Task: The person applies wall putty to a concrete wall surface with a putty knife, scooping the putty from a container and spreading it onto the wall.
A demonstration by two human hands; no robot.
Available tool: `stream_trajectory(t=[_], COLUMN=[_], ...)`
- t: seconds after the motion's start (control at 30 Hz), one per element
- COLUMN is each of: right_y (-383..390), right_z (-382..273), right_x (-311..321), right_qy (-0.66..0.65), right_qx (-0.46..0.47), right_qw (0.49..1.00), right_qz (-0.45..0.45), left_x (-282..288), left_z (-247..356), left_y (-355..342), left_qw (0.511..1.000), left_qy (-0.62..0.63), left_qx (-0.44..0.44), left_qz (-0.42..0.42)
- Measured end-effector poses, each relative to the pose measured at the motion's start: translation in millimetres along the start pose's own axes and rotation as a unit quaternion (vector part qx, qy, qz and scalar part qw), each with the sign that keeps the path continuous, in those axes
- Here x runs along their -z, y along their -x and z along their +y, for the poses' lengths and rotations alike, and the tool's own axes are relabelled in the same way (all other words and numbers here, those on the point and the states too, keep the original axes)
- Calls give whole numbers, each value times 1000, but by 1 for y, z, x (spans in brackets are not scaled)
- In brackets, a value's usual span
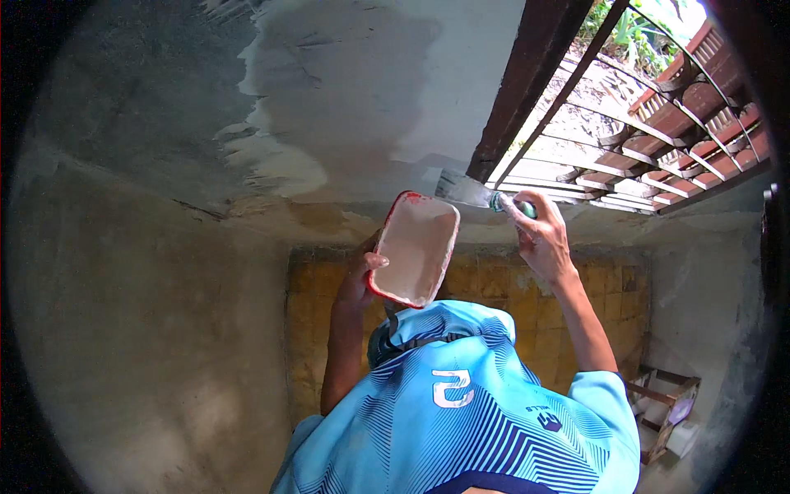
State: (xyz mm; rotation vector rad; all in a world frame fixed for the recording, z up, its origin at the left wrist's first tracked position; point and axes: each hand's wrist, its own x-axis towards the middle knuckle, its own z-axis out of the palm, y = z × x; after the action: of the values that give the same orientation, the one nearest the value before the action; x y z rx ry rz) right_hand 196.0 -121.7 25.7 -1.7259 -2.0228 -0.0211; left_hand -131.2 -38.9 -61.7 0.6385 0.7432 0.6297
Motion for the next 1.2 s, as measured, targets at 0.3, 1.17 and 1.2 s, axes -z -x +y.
stream_trajectory(t=[0.3, 1.17, 1.2], right_y=[-10, -17, -17], right_z=[-11, 18, 18], right_x=[3, 20, 20], right_qy=[-45, -320, -310], right_qx=[25, -160, -173], right_qw=[999, 927, 925], right_qz=[-8, -111, -135], left_x=[-9, -30, -31], left_z=[1, 8, 8], left_y=[-4, -5, -5], left_qw=[999, 997, 997], left_qy=[21, -55, -55], left_qx=[19, 13, 14], left_qz=[-21, -55, -60])
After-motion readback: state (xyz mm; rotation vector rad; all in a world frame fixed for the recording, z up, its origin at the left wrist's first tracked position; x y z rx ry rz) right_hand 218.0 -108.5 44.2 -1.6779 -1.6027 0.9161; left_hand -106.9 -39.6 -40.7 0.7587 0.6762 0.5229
